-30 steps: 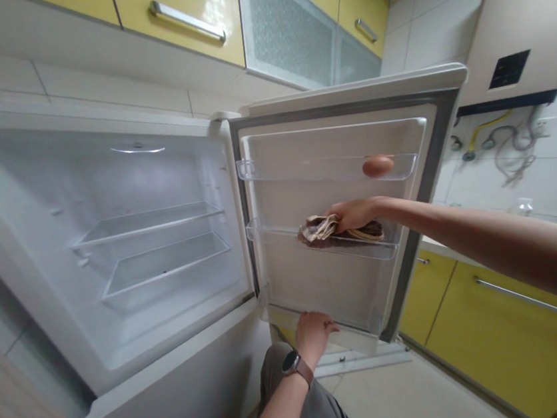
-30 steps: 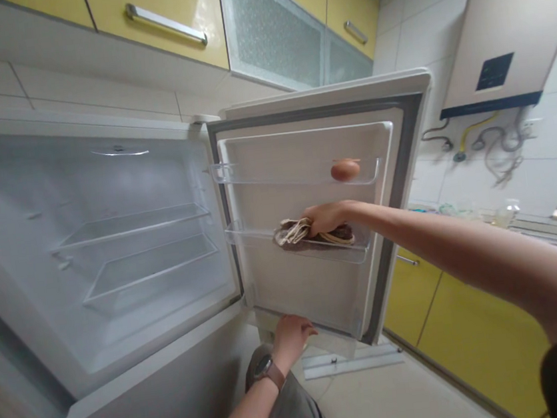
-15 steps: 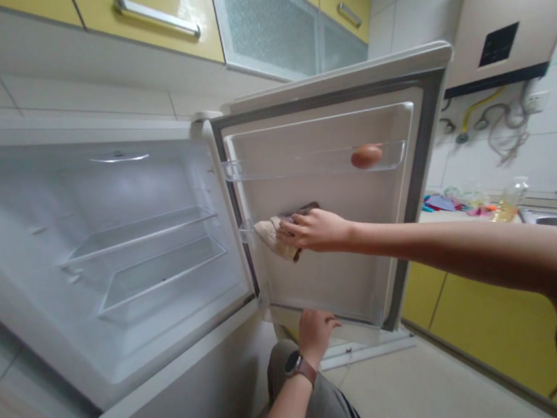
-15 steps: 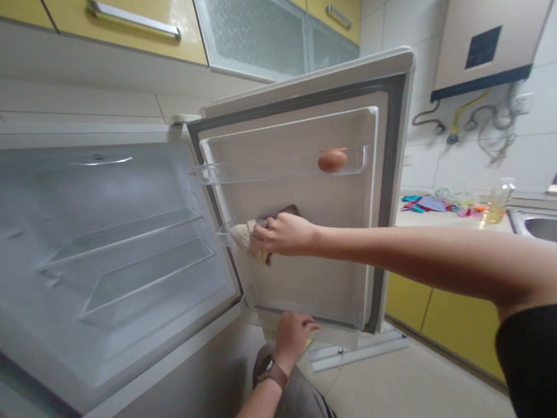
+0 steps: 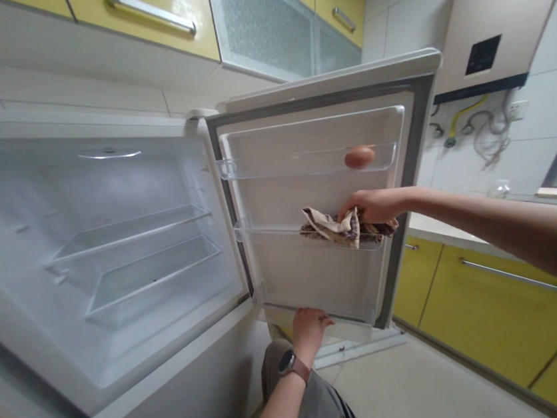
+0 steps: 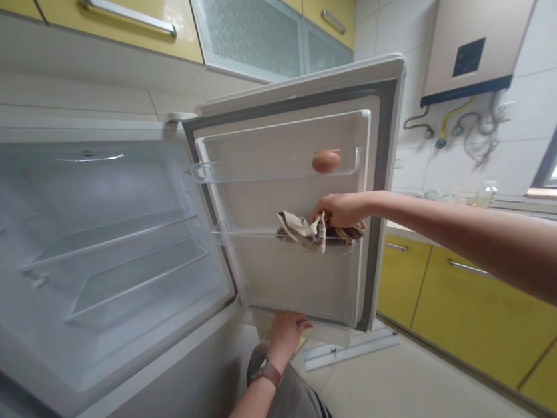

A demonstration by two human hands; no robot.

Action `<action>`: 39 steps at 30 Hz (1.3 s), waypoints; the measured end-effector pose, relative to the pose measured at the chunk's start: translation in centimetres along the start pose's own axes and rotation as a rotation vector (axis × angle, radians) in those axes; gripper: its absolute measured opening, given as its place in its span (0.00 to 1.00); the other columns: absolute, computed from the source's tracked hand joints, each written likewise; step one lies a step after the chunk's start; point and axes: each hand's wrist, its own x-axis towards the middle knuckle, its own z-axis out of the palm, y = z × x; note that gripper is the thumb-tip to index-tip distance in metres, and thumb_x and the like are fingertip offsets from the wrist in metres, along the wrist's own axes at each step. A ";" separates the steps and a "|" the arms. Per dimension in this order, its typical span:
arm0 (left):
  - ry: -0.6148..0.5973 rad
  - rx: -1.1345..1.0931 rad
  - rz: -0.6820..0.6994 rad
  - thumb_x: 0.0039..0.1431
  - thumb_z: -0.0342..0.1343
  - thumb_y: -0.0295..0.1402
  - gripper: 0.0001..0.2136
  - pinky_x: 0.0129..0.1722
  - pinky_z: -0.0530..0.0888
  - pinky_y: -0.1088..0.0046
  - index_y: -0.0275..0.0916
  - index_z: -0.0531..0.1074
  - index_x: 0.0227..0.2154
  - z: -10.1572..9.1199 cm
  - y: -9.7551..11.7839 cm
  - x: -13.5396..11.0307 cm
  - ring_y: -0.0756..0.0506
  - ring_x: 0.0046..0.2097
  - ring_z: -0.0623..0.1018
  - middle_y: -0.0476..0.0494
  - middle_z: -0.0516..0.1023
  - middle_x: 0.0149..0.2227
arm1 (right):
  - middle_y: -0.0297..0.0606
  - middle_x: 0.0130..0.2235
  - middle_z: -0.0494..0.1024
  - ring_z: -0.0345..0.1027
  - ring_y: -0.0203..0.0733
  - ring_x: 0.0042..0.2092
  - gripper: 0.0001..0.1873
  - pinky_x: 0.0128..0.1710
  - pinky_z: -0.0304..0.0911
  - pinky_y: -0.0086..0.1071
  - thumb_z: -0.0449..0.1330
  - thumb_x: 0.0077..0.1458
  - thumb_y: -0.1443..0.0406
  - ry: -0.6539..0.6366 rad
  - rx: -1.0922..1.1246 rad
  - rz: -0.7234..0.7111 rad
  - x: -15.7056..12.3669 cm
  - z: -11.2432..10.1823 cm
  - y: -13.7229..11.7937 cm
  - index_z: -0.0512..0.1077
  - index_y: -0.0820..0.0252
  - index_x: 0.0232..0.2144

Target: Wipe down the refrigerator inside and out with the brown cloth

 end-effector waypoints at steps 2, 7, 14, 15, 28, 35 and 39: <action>0.003 0.004 -0.003 0.70 0.54 0.47 0.17 0.51 0.67 0.68 0.48 0.86 0.35 -0.1 0.1 0.0 0.44 0.45 0.81 0.46 0.86 0.38 | 0.29 0.32 0.84 0.73 0.34 0.31 0.33 0.29 0.62 0.23 0.52 0.44 0.82 -0.083 0.063 0.058 0.2 -0.2 0.2 0.83 0.55 0.46; 0.024 -0.009 -0.014 0.68 0.59 0.44 0.13 0.50 0.67 0.68 0.47 0.85 0.33 -0.1 0.0 -0.2 0.44 0.44 0.82 0.47 0.86 0.38 | 0.34 0.41 0.85 0.76 0.38 0.40 0.29 0.37 0.64 0.24 0.56 0.47 0.79 -0.061 0.099 -0.005 2.6 0.3 -1.2 0.82 0.57 0.49; -0.008 -0.046 0.002 0.68 0.59 0.40 0.11 0.48 0.68 0.70 0.46 0.86 0.34 0.0 -0.1 -0.2 0.45 0.43 0.82 0.44 0.86 0.38 | 0.36 0.36 0.84 0.75 0.37 0.37 0.28 0.32 0.58 0.24 0.56 0.46 0.77 -0.084 0.022 -0.110 7.4 1.2 -3.9 0.82 0.58 0.49; -0.016 -0.047 0.005 0.69 0.58 0.40 0.12 0.47 0.68 0.70 0.46 0.86 0.35 0.0 -0.1 -0.2 0.45 0.43 0.82 0.43 0.86 0.38 | 0.36 0.37 0.84 0.74 0.37 0.38 0.29 0.32 0.57 0.24 0.56 0.47 0.77 -0.083 0.009 -0.111 8.1 1.2 -4.3 0.82 0.58 0.49; 0.020 -0.037 -0.007 0.68 0.59 0.42 0.12 0.47 0.67 0.69 0.48 0.86 0.34 -0.1 0.0 -0.4 0.44 0.42 0.82 0.42 0.86 0.37 | 0.41 0.42 0.83 0.74 0.39 0.40 0.23 0.33 0.56 0.27 0.58 0.51 0.74 -0.033 -0.103 -0.200 15.3 2.6 -9.2 0.81 0.58 0.47; -0.008 -0.035 -0.017 0.66 0.61 0.39 0.09 0.50 0.66 0.68 0.48 0.86 0.34 -0.3 0.1 -0.5 0.44 0.44 0.81 0.44 0.86 0.38 | 0.42 0.43 0.83 0.75 0.42 0.42 0.20 0.35 0.56 0.29 0.58 0.54 0.73 0.086 -0.231 -0.258 12.6 0.4 -11.0 0.81 0.56 0.47; 0.032 -0.058 -0.038 0.63 0.63 0.37 0.06 0.50 0.66 0.68 0.47 0.86 0.34 -0.4 0.4 -0.7 0.44 0.46 0.80 0.44 0.86 0.40 | 0.42 0.45 0.82 0.75 0.43 0.43 0.17 0.40 0.58 0.31 0.56 0.60 0.72 0.283 -0.406 -0.388 8.2 -0.7 -13.1 0.79 0.57 0.48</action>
